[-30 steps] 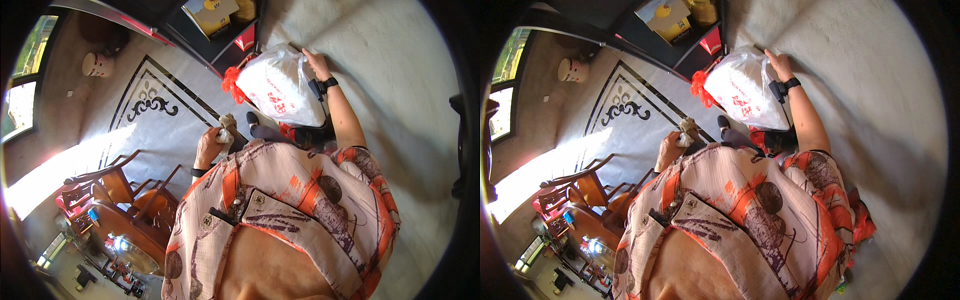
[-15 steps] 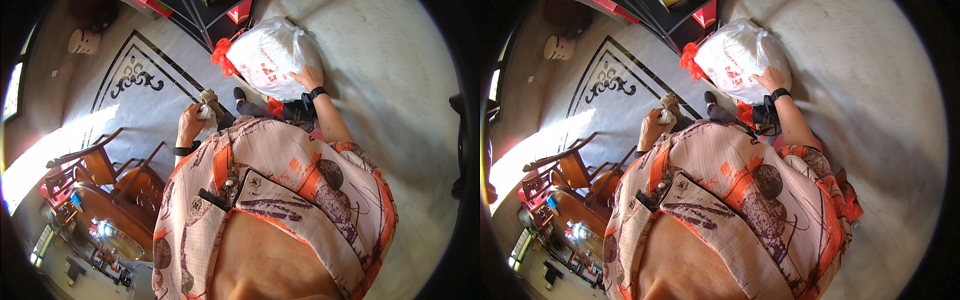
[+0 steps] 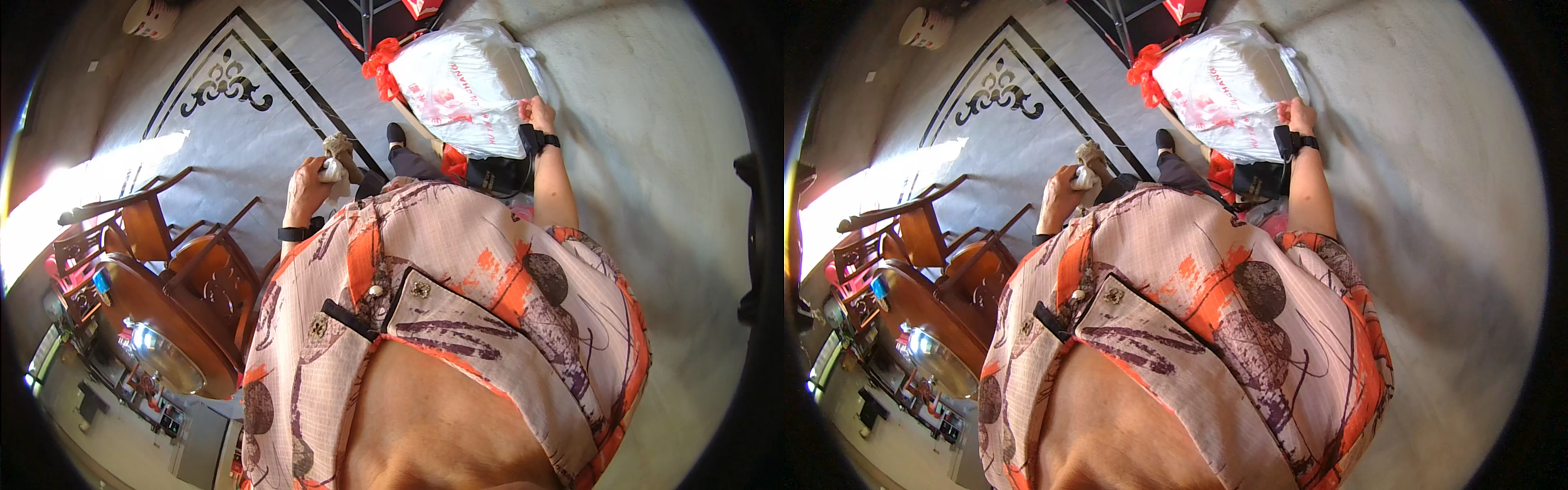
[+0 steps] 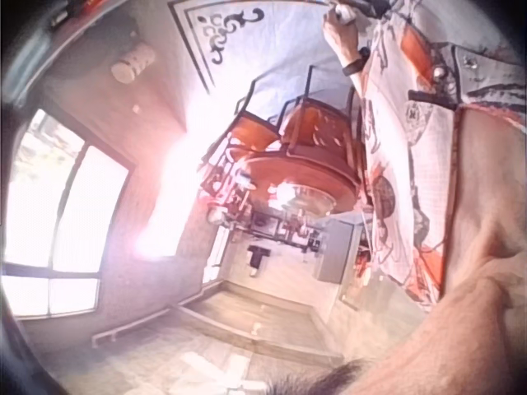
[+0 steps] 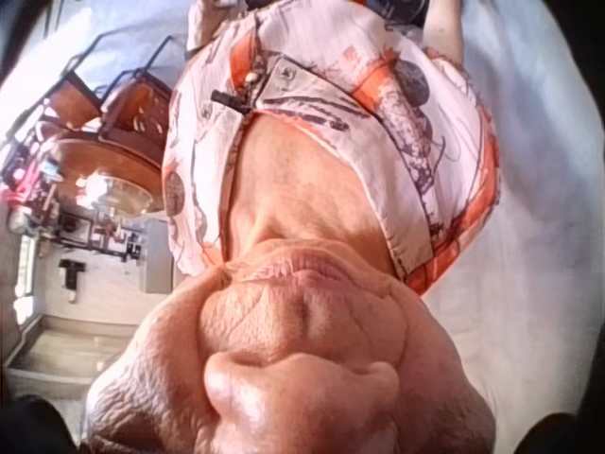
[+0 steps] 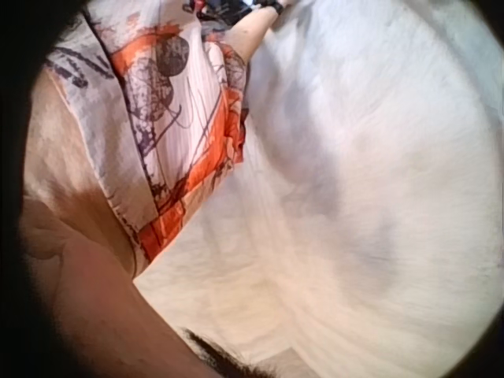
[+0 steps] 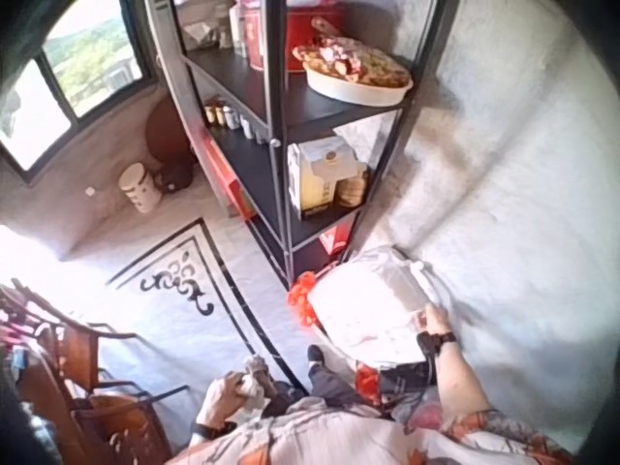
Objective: The person wipes a wooden dining table and chairs with a cloth, then moves to a red plastic stool and wipes it thoroughly. The person uses a cloth to clean the surfaces.
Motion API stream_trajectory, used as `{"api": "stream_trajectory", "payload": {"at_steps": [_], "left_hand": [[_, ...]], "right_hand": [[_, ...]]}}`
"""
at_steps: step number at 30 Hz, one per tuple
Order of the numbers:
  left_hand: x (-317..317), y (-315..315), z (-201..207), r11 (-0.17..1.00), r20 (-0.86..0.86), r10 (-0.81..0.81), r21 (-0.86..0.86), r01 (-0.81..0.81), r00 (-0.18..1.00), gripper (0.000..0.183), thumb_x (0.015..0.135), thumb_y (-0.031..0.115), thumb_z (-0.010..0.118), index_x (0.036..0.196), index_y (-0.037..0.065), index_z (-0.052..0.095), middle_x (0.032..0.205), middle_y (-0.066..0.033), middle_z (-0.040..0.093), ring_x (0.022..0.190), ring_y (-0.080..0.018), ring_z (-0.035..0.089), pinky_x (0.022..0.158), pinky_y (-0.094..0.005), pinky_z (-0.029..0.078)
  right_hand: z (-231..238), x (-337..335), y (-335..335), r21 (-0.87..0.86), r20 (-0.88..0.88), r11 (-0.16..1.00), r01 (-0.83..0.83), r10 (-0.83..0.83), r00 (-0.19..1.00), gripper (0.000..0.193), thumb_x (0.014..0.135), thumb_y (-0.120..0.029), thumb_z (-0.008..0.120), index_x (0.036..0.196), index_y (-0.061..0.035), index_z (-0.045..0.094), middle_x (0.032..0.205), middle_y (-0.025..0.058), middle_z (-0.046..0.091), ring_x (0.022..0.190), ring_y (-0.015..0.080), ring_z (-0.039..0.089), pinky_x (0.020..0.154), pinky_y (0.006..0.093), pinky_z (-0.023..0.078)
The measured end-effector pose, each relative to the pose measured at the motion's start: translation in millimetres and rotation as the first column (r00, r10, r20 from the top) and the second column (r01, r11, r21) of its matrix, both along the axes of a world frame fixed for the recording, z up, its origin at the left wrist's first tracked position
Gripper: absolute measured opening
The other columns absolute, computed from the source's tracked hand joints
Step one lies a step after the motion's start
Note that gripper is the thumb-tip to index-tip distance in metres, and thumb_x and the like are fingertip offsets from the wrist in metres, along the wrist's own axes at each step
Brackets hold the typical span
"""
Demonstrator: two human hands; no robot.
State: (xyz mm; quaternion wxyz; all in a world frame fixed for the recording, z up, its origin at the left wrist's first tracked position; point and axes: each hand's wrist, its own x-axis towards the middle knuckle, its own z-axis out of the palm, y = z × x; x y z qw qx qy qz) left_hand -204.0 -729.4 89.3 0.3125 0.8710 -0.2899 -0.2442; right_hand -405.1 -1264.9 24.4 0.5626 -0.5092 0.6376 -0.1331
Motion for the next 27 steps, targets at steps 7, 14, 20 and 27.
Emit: {"api": "stream_trajectory", "payload": {"at_steps": [7,14,20,27], "left_hand": [[4.4,0.2,-7.4,0.999,0.013,-0.04,-0.024,0.04,0.999,0.033,0.071,0.008,0.072,0.104,0.005,0.069,0.099,-0.0177,0.068,0.092,-0.0392,0.065,0.079,-0.0426,0.053],[14.3,11.7,3.0,0.995,-0.025,0.044,-0.091,-0.046,0.999,0.034,0.07,0.009,0.076,0.103,0.003,0.07,0.095,-0.0182,0.068,0.089,-0.039,0.066,0.078,-0.0423,0.053],[19.7,29.7,-1.3,0.989,0.015,0.134,-0.069,-0.133,0.991,0.032,0.071,0.012,0.074,0.102,0.005,0.071,0.095,-0.0165,0.068,0.088,-0.0377,0.066,0.078,-0.0425,0.053],[24.4,54.4,8.6,0.925,-0.176,0.289,-0.201,-0.322,0.941,0.032,0.077,0.021,0.079,0.1,0.002,0.07,0.088,-0.0161,0.07,0.081,-0.0321,0.069,0.072,-0.0399,0.054]], "right_hand": [[-36.9,5.6,-9.8,-0.008,0.129,1.0,-0.009,0.01,0.992,0.034,0.097,-0.033,0.05,0.09,-0.0026,0.064,0.072,0.0087,0.067,0.058,0.0181,0.064,0.048,0.0283,0.049],[-5.2,35.2,24.2,-0.442,-0.182,0.842,-0.31,0.254,0.95,0.039,0.09,-0.041,0.07,0.075,-0.0055,0.066,0.063,0.001,0.061,0.049,0.0118,0.059,0.045,0.0257,0.048],[-16.0,42.9,59.8,-0.215,-0.266,0.735,-0.643,0.589,0.763,0.038,0.091,-0.038,0.064,0.079,-0.0024,0.072,0.061,0.0064,0.066,0.052,0.0168,0.064,0.05,0.0326,0.051],[2.5,74.2,126.7,0.057,-0.239,0.321,-0.945,0.924,0.3,0.029,0.089,-0.031,0.066,0.082,-0.0033,0.07,0.069,0.0072,0.067,0.052,0.0137,0.062,0.05,0.0312,0.049]]}}
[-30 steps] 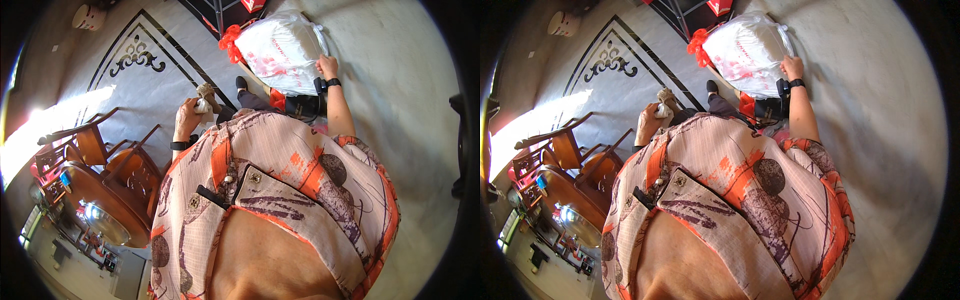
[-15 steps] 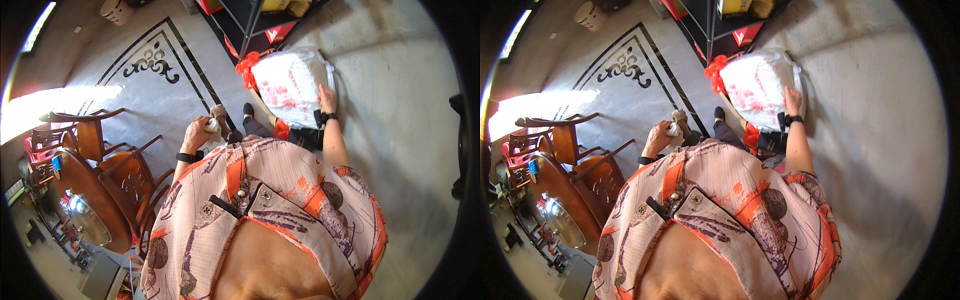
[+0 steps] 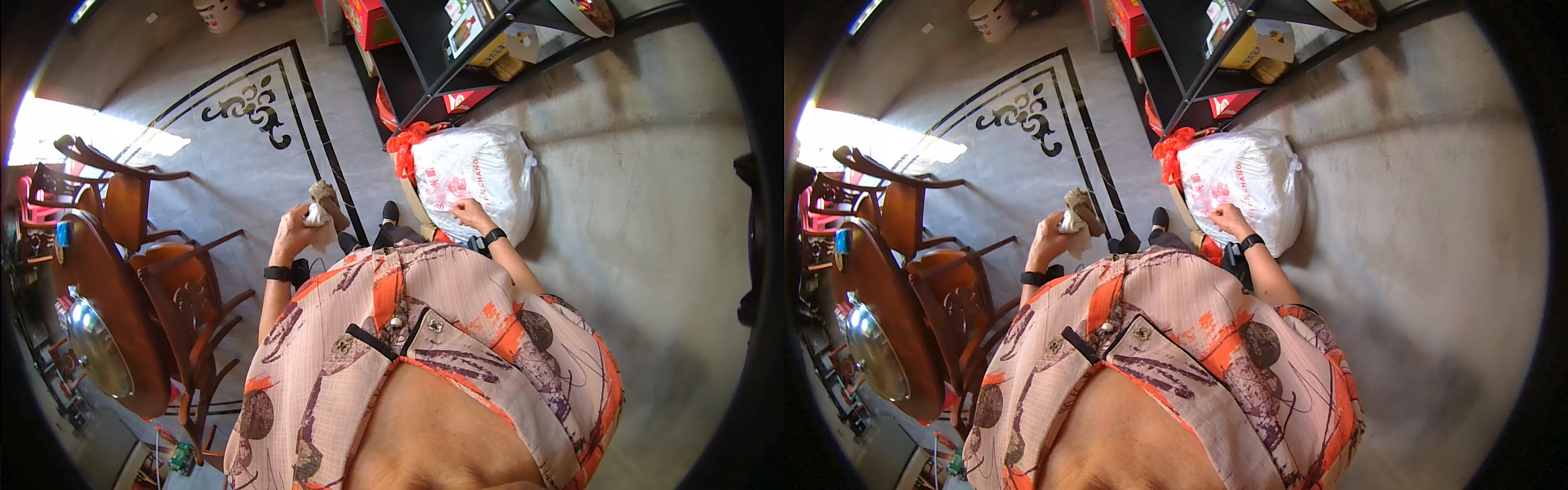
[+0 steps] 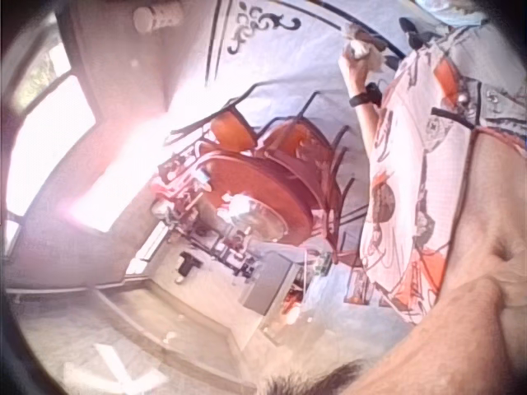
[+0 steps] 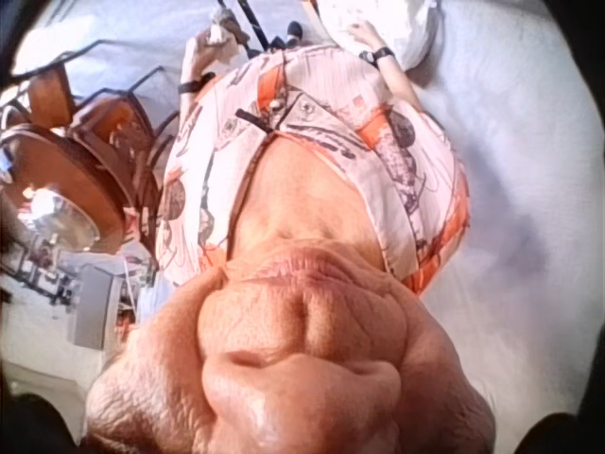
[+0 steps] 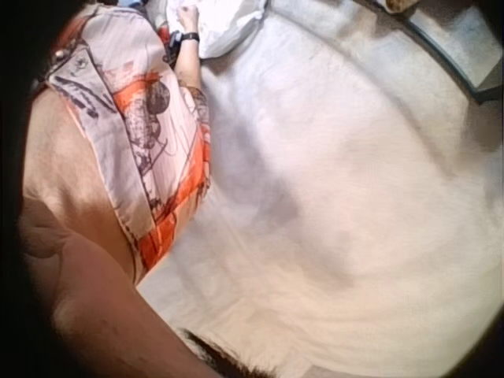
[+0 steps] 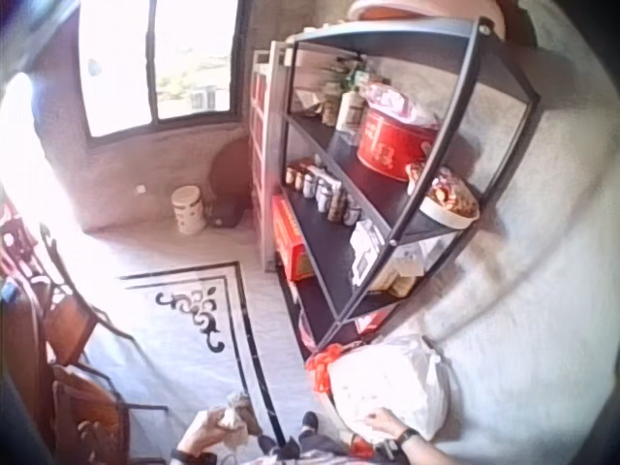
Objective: The person wipes a wooden dining table and chairs with a cloth, then moves to a red plastic stool and wipes it thoroughly. The person uses a cloth to clean the surfaces.
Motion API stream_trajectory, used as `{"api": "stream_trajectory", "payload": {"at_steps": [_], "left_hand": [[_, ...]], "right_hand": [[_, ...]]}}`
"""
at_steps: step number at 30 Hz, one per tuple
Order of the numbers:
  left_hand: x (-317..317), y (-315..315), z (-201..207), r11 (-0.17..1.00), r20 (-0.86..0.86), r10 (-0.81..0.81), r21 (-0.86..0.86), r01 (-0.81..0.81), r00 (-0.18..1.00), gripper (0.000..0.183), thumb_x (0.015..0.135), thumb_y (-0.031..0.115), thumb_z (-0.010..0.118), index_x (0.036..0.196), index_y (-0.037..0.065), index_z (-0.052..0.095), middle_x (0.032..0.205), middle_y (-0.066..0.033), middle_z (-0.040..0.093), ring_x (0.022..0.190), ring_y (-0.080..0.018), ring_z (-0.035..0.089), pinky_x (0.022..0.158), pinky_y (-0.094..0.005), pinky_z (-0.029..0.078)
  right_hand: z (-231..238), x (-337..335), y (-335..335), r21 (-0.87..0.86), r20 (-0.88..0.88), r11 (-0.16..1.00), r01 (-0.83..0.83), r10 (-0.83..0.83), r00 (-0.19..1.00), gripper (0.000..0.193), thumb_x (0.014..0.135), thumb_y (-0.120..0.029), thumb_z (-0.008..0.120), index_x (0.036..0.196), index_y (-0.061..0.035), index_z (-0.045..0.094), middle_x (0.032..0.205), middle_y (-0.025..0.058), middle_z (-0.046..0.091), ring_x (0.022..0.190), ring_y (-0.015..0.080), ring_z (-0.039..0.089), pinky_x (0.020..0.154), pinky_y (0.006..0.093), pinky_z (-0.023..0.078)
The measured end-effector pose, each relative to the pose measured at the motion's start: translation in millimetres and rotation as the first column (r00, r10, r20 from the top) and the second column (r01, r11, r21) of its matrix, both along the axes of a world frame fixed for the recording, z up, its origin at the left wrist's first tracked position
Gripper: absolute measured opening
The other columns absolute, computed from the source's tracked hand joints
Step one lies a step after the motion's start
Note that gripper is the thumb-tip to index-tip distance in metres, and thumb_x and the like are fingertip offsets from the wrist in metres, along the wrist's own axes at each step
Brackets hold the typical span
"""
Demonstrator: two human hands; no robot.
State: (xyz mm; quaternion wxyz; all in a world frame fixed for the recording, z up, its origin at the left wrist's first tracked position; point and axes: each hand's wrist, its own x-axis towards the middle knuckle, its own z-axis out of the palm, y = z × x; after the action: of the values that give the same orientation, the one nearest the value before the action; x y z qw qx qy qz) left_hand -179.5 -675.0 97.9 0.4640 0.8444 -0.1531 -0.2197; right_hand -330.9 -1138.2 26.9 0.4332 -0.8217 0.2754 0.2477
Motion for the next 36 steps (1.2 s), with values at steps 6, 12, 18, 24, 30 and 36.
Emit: {"api": "stream_trajectory", "payload": {"at_steps": [6,12,18,24,30,36], "left_hand": [[22.4,-5.3,14.6,0.933,-0.305,0.002,-0.342,-0.112,0.952,0.02,0.086,0.013,0.075,0.1,0.0,0.069,0.086,-0.0023,0.07,0.079,-0.0074,0.061,0.07,-0.0297,0.054],[23.9,-12.8,42.5,0.816,-0.312,-0.195,-0.578,-0.023,0.93,0.021,0.088,0.013,0.075,0.101,-0.001,0.069,0.091,-0.0015,0.069,0.081,-0.007,0.06,0.072,-0.0266,0.052],[-86.4,29.1,46.6,0.717,-0.321,0.065,-0.643,-0.268,0.945,0.021,0.09,0.014,0.074,0.107,0.004,0.068,0.095,0.002,0.069,0.09,-0.0081,0.06,0.08,-0.0282,0.052],[-183.5,193.7,24.2,0.789,-0.369,0.361,-0.369,-0.491,0.857,0.023,0.096,0.018,0.066,0.109,0.0,0.067,0.096,0.0002,0.068,0.088,-0.0102,0.058,0.081,-0.0308,0.05],[-210.3,261.2,-4.6,0.274,-0.586,0.596,-0.495,-0.824,0.55,0.022,0.099,0.018,0.063,0.113,0.002,0.066,0.099,-0.0001,0.068,0.089,-0.0099,0.062,0.08,-0.0285,0.052],[-209.4,281.3,-17.2,0.006,-0.635,0.703,-0.446,-0.895,0.321,0.031,0.1,0.029,0.06,0.114,0.001,0.063,0.094,-0.0008,0.065,0.079,-0.0097,0.062,0.071,-0.0273,0.052]], "right_hand": [[56.3,93.1,67.8,-0.114,0.198,0.915,-0.388,0.403,0.893,0.031,0.092,-0.031,0.068,0.097,0.0,0.072,0.077,0.0088,0.069,0.075,0.0159,0.065,0.073,0.0318,0.052],[121.0,155.8,187.4,0.747,0.184,0.597,-0.292,0.237,0.954,0.07,0.092,-0.056,0.065,0.14,-0.0057,0.052,0.128,0.0073,0.06,0.116,0.0137,0.058,0.1,0.0316,0.046],[142.9,111.6,300.5,0.879,-0.182,0.476,0.01,0.317,0.931,0.049,0.101,-0.044,0.055,0.134,-0.0077,0.055,0.126,0.0087,0.063,0.113,0.0208,0.062,0.1,0.0358,0.049],[129.0,65.6,388.6,0.812,-0.245,0.517,0.273,-0.122,0.962,0.015,0.097,-0.026,0.062,0.098,-0.0119,0.06,0.096,0.007,0.065,0.091,0.0207,0.064,0.082,0.0368,0.053],[142.9,78.7,332.7,0.633,-0.147,0.745,0.211,-0.152,0.977,0.022,0.096,-0.028,0.064,0.081,-0.0137,0.056,0.063,-0.0003,0.047,0.056,0.0145,0.046,0.058,0.0293,0.042],[153.7,110.2,323.2,0.538,-0.186,0.836,0.111,-0.011,0.982,0.03,0.094,-0.034,0.066,0.073,-0.0176,0.053,0.056,-0.0031,0.042,0.048,0.0122,0.038,0.049,0.0283,0.034]]}}
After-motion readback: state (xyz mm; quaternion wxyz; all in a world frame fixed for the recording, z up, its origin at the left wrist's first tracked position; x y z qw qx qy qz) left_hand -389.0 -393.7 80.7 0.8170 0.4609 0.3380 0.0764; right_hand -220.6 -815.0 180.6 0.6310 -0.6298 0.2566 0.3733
